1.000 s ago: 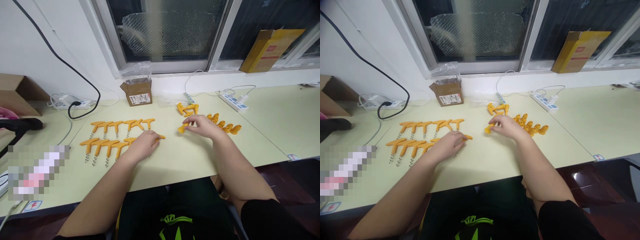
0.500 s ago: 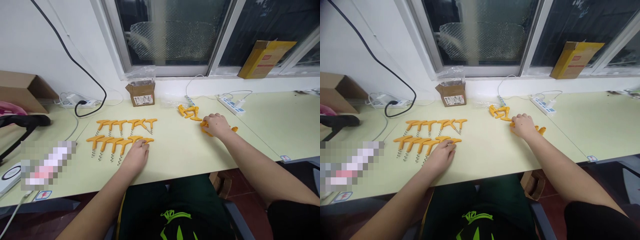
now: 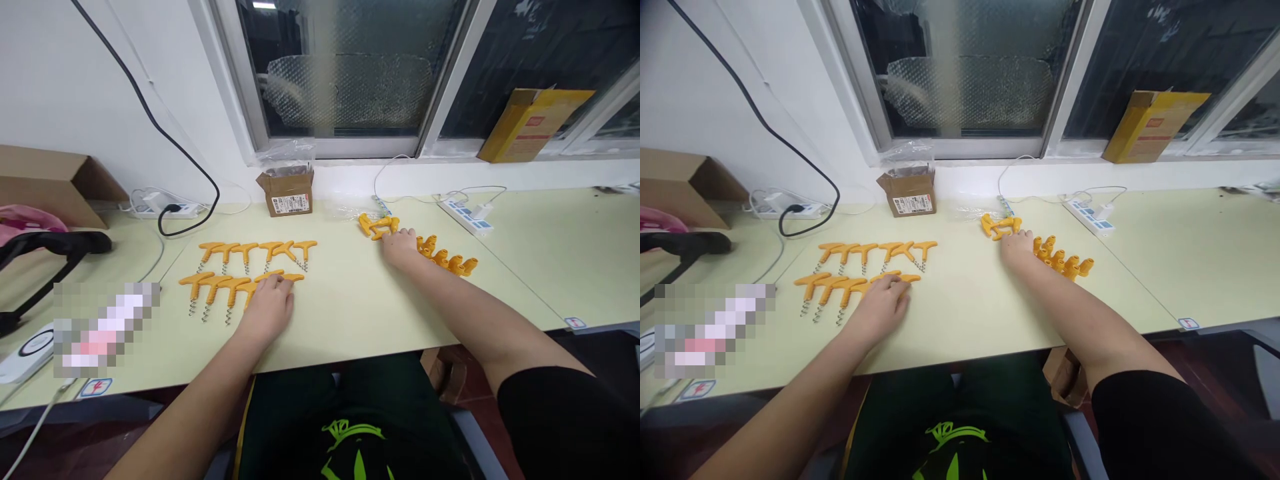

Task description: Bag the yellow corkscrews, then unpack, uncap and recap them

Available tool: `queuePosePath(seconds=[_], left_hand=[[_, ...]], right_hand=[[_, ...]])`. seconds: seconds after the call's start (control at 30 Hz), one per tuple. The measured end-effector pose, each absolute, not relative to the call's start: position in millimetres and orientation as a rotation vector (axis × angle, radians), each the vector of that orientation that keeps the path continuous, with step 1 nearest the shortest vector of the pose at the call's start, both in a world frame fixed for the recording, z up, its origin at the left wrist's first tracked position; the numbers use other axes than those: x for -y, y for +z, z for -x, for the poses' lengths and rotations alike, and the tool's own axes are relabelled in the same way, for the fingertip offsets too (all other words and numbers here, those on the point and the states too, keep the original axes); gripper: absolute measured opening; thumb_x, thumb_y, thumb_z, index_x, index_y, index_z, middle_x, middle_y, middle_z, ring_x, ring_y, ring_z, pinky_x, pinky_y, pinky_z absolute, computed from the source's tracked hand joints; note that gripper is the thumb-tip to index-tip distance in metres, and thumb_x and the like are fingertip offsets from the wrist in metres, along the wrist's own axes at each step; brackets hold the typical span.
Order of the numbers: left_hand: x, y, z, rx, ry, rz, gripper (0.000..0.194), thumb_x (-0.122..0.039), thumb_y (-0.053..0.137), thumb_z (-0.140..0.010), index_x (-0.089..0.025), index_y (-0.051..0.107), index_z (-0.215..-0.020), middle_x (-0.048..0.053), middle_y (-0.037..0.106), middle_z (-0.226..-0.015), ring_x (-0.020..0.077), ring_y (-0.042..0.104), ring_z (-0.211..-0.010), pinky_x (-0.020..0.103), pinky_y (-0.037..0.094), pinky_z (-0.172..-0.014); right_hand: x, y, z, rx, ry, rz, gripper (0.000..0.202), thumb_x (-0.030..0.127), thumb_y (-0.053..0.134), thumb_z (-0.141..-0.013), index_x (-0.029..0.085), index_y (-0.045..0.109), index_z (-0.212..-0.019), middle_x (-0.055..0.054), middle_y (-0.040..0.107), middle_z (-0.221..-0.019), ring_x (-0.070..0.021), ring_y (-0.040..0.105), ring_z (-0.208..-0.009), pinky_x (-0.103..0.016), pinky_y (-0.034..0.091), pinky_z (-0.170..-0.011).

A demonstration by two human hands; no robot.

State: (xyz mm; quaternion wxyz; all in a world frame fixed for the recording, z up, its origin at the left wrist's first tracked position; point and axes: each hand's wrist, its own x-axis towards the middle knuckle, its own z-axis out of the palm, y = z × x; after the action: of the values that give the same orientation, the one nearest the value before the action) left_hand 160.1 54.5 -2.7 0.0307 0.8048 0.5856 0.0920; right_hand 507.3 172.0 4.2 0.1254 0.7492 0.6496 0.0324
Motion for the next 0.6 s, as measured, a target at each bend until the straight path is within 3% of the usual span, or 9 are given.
queuePosePath(seconds=[0.23,0.37,0.5,0.6], left_hand=[[-48.6,-0.8,-144.2,-1.855,0.353,-2.453,0.035,-0.022,0.04,-0.098,-0.014,0.072,-0.11,0.017,0.069,-0.111,0.0336,0.063,-0.106,0.048,0.052,-0.098],[-46.4,-0.3,-140.5,-1.802,0.424,-2.488,0.033,-0.021,0.043,-0.096,-0.015,0.072,-0.11,0.016,0.069,-0.114,0.0336,0.063,-0.107,0.048,0.052,-0.098],[-50.8,9.1,-144.1,-1.772,0.508,-2.512,0.028,-0.021,0.047,-0.094,-0.017,0.072,-0.108,0.014,0.069,-0.114,0.0335,0.063,-0.109,0.046,0.052,-0.097],[-58.6,25.6,-159.0,-1.71,0.656,-2.526,0.024,-0.022,0.049,-0.096,-0.018,0.071,-0.106,0.012,0.07,-0.113,0.0324,0.063,-0.11,0.046,0.051,-0.099]], right_hand=[[-180.4,8.8,-516.2,-1.885,0.073,-2.199,0.034,0.03,0.061,-0.092,0.02,0.072,-0.122,-0.021,0.067,-0.121,-0.0406,0.05,-0.125,-0.052,0.03,-0.101],[-175.2,20.4,-526.1,-1.962,0.076,-2.348,0.032,0.029,0.062,-0.091,0.021,0.071,-0.12,-0.018,0.071,-0.105,-0.04,0.053,-0.118,-0.052,0.032,-0.097],[-160.5,39.2,-537.8,-2.125,0.293,-2.705,0.026,0.03,0.057,-0.092,0.019,0.07,-0.112,-0.017,0.072,-0.098,-0.0382,0.057,-0.107,-0.054,0.038,-0.093],[-144.8,51.4,-536.6,-2.58,0.45,-2.897,0.023,0.036,0.058,-0.092,0.02,0.069,-0.105,-0.014,0.072,-0.097,-0.0322,0.059,-0.097,-0.051,0.044,-0.091]])
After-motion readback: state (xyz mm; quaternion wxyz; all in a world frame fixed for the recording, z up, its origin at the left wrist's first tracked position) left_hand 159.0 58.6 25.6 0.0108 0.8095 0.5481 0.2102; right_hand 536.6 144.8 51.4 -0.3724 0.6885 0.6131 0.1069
